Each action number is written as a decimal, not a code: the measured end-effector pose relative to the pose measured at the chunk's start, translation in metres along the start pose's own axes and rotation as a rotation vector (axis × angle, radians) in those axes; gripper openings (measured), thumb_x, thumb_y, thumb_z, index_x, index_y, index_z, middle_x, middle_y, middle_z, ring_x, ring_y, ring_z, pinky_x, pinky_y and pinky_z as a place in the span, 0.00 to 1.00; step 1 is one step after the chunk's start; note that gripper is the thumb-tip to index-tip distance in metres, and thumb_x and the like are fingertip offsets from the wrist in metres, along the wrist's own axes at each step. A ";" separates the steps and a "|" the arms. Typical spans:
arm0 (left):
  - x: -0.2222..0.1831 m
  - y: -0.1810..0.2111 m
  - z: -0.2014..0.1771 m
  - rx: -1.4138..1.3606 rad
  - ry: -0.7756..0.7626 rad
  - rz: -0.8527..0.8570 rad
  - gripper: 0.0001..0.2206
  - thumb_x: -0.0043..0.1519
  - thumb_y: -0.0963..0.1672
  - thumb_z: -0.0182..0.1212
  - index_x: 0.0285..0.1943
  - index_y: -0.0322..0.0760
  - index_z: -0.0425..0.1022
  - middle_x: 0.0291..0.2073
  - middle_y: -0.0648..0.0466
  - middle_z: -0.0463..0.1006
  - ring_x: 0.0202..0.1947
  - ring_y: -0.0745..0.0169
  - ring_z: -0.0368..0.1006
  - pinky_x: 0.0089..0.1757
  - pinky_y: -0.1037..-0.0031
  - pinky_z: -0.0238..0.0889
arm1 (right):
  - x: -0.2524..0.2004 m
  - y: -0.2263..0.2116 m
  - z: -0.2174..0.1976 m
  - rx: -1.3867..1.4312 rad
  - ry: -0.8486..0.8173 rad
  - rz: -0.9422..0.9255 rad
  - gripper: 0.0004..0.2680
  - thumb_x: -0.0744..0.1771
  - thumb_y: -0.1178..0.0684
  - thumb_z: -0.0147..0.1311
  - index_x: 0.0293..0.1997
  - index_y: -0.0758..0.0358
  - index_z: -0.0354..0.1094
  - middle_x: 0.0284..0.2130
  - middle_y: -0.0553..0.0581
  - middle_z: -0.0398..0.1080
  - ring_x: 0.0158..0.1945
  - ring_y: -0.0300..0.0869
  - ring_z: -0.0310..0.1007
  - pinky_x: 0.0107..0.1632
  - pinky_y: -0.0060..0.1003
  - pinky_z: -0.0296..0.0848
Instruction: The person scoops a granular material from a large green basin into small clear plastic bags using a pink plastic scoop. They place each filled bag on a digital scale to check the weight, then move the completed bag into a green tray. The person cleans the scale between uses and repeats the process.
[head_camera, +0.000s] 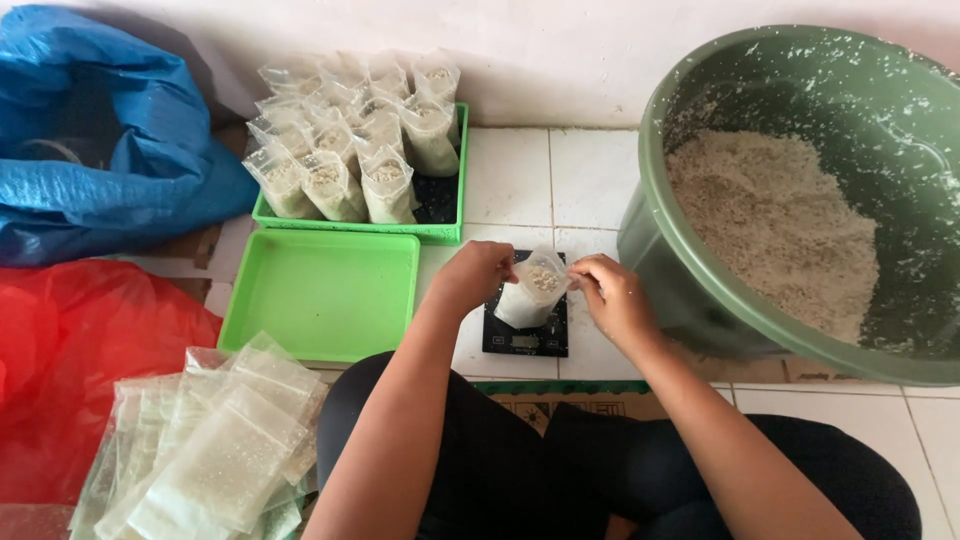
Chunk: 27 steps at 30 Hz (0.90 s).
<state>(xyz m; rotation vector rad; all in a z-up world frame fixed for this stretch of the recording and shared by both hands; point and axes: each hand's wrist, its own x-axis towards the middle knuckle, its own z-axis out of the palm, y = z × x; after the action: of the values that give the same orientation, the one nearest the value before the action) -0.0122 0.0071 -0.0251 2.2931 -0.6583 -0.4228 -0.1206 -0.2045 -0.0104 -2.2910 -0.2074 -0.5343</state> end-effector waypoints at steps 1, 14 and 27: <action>-0.005 0.004 -0.003 -0.004 -0.003 -0.001 0.03 0.57 0.40 0.60 0.33 0.45 0.75 0.33 0.53 0.80 0.41 0.47 0.77 0.41 0.59 0.72 | -0.002 0.001 0.000 -0.002 -0.003 0.004 0.03 0.65 0.65 0.54 0.38 0.64 0.72 0.31 0.57 0.74 0.33 0.50 0.78 0.33 0.39 0.79; 0.009 0.000 0.001 0.043 -0.010 0.026 0.05 0.55 0.39 0.62 0.31 0.44 0.74 0.31 0.54 0.80 0.39 0.47 0.78 0.39 0.60 0.72 | 0.002 0.008 0.012 0.056 -0.047 0.084 0.03 0.65 0.66 0.54 0.38 0.66 0.71 0.30 0.58 0.72 0.29 0.50 0.79 0.30 0.38 0.80; 0.014 -0.013 0.003 0.004 0.076 0.061 0.04 0.57 0.40 0.57 0.31 0.44 0.74 0.30 0.49 0.77 0.38 0.43 0.76 0.39 0.58 0.72 | 0.007 0.004 0.001 0.168 -0.020 0.284 0.04 0.66 0.66 0.51 0.38 0.67 0.71 0.28 0.62 0.73 0.29 0.51 0.79 0.33 0.41 0.80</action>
<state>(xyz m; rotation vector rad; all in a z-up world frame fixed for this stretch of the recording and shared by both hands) 0.0023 0.0053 -0.0378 2.2741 -0.6894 -0.3041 -0.1126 -0.2062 -0.0104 -2.1160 0.0621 -0.3346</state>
